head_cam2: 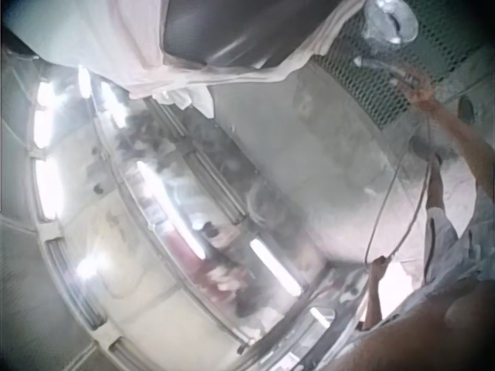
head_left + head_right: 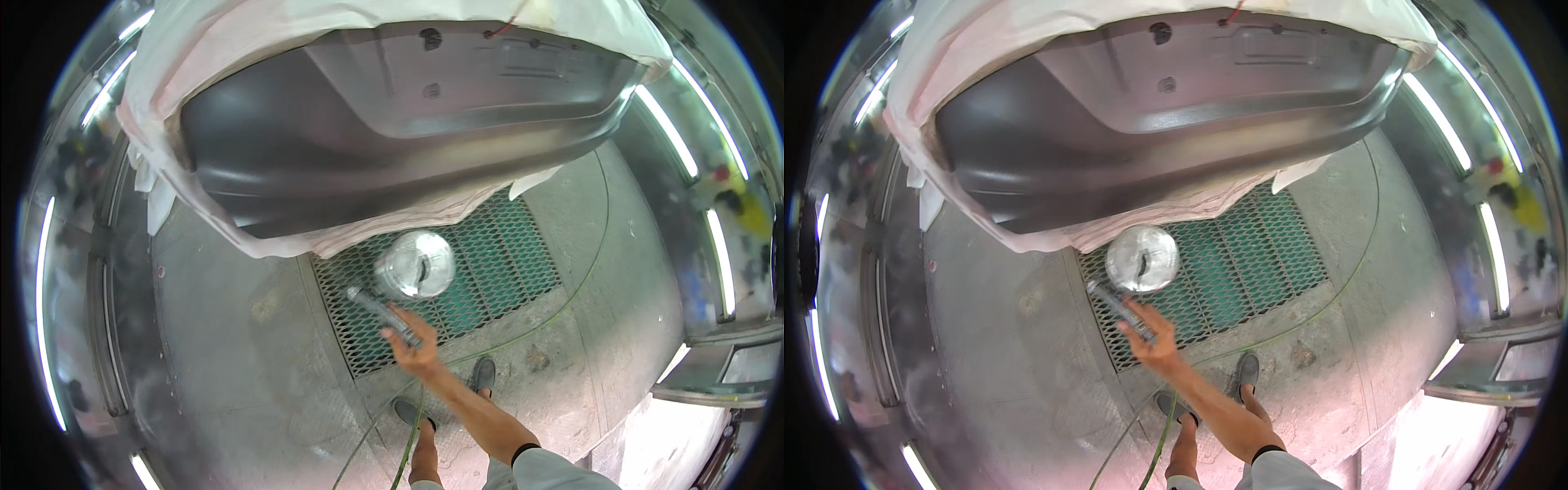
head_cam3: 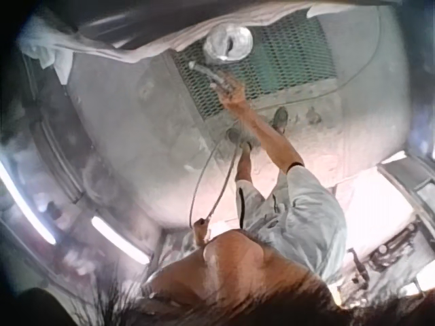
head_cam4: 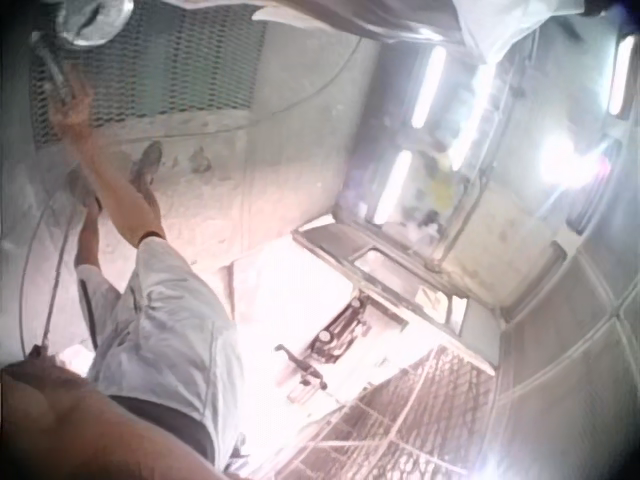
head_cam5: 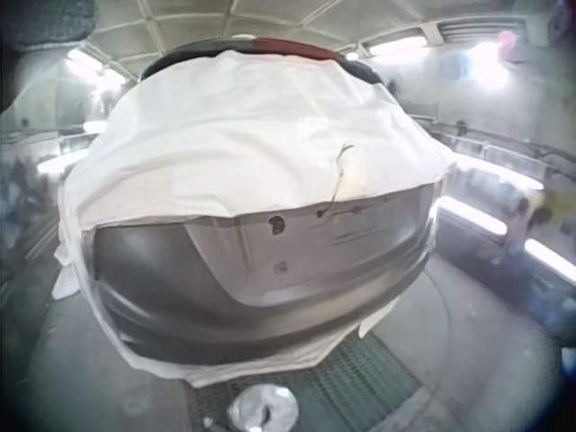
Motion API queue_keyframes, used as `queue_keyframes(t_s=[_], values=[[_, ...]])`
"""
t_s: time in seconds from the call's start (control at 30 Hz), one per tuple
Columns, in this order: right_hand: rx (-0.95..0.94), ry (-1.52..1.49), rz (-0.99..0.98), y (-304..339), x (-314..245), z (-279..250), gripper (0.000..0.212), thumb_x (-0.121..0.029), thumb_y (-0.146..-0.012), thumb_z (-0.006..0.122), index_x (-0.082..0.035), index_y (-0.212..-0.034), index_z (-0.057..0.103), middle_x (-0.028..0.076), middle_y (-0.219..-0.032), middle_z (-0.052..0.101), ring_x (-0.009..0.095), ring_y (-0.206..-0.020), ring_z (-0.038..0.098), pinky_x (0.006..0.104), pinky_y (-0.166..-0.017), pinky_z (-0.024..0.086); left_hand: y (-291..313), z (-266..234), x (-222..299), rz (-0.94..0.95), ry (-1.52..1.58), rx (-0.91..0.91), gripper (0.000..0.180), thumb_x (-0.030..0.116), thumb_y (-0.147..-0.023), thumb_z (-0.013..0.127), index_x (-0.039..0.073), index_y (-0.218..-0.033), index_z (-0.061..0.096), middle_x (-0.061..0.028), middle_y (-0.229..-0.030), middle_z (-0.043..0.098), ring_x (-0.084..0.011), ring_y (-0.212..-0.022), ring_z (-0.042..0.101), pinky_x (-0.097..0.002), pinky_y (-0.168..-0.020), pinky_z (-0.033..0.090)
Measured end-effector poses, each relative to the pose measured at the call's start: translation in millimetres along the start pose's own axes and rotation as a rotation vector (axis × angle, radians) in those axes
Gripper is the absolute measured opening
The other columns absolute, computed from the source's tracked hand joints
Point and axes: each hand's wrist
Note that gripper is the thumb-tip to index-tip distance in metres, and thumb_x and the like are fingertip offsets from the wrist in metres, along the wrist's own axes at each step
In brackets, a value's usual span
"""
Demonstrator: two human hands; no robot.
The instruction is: The person uses a spray gun to apply grey paint to the rear bumper and trunk lid of a car. The car is partially covered with masking paper and tape to protect other areas. The person moves around the vehicle to ensure even coverage on the exposed surfaces.
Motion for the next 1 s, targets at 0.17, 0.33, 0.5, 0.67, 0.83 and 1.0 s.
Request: queue_keyframes(t_s=[0.17,0.33,0.5,0.67,0.83,1.0], values=[[-0.087,0.085,-0.013,-3.4,21.7,-22.3,0.042,-0.016,-0.086,0.072,-0.002,-0.123,0.06,0.019,-0.101,0.067,0.019,-0.087,0.064,0.0283,-0.072,0.05,-10.9,33.6,-26.2,-0.015,-0.052,-0.127,0.049,0.042,-0.083,0.072,0.004,-0.058,0.053,-0.004,-0.05,0.043,-0.0147,-0.05,0.035,-0.0375,-0.046,0.031],[0.271,0.062,0.015,-18.0,65.6,-125.6,0.039,-0.012,-0.088,0.069,0.004,-0.123,0.059,0.01,-0.085,0.063,0.012,-0.071,0.056,0.0244,-0.063,0.046,-28.9,56.2,17.2,0.093,-0.129,-0.122,0.055,0.05,-0.086,0.065,0.002,-0.061,0.053,-0.0115,-0.053,0.045,-0.0222,-0.051,0.038,-0.0429,-0.05,0.033],[0.5,0.001,0.067,-49.0,94.2,-252.7,0.041,-0.014,-0.092,0.065,0.008,-0.124,0.055,0.002,-0.082,0.061,0.004,-0.065,0.049,0.0188,-0.057,0.04,-52.7,68.8,133.2,0.05,-0.271,-0.189,0.053,0.05,-0.088,0.061,-0.001,-0.071,0.058,-0.0198,-0.061,0.053,-0.0328,-0.056,0.043,-0.044,-0.056,0.039],[0.594,0.051,0.096,-86.0,108.7,-366.0,0.045,-0.022,-0.094,0.063,0.007,-0.127,0.054,-0.003,-0.075,0.058,0.002,-0.061,0.046,0.0184,-0.053,0.036,-63.1,97.6,267.4,0.095,-0.308,-0.246,0.049,0.047,-0.089,0.06,0.0,-0.075,0.06,-0.019,-0.062,0.054,-0.0344,-0.057,0.046,-0.0446,-0.057,0.04],[0.697,0.131,0.144,-119.8,125.7,-460.3,0.041,-0.025,-0.093,0.065,0.006,-0.119,0.059,-0.001,-0.076,0.06,0.005,-0.066,0.052,0.0201,-0.057,0.041,-68.7,133.4,361.7,0.195,-0.302,-0.266,0.045,0.041,-0.091,0.06,0.0,-0.073,0.057,-0.019,-0.062,0.053,-0.034,-0.056,0.048,-0.0435,-0.056,0.04],[0.884,0.212,0.117,-164.6,137.7,-525.2,0.031,-0.025,-0.093,0.065,0.004,-0.104,0.062,0.001,-0.077,0.062,0.006,-0.068,0.055,0.0216,-0.058,0.043,-76.8,161.0,402.5,0.243,-0.298,-0.25,0.036,0.032,-0.092,0.059,0.0,-0.076,0.055,-0.0204,-0.063,0.054,-0.0381,-0.057,0.049,-0.0451,-0.055,0.04]])
Point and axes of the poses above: each hand's wrist, its own y-axis away from the middle knuckle, its own z-axis out of the palm, x = y × z
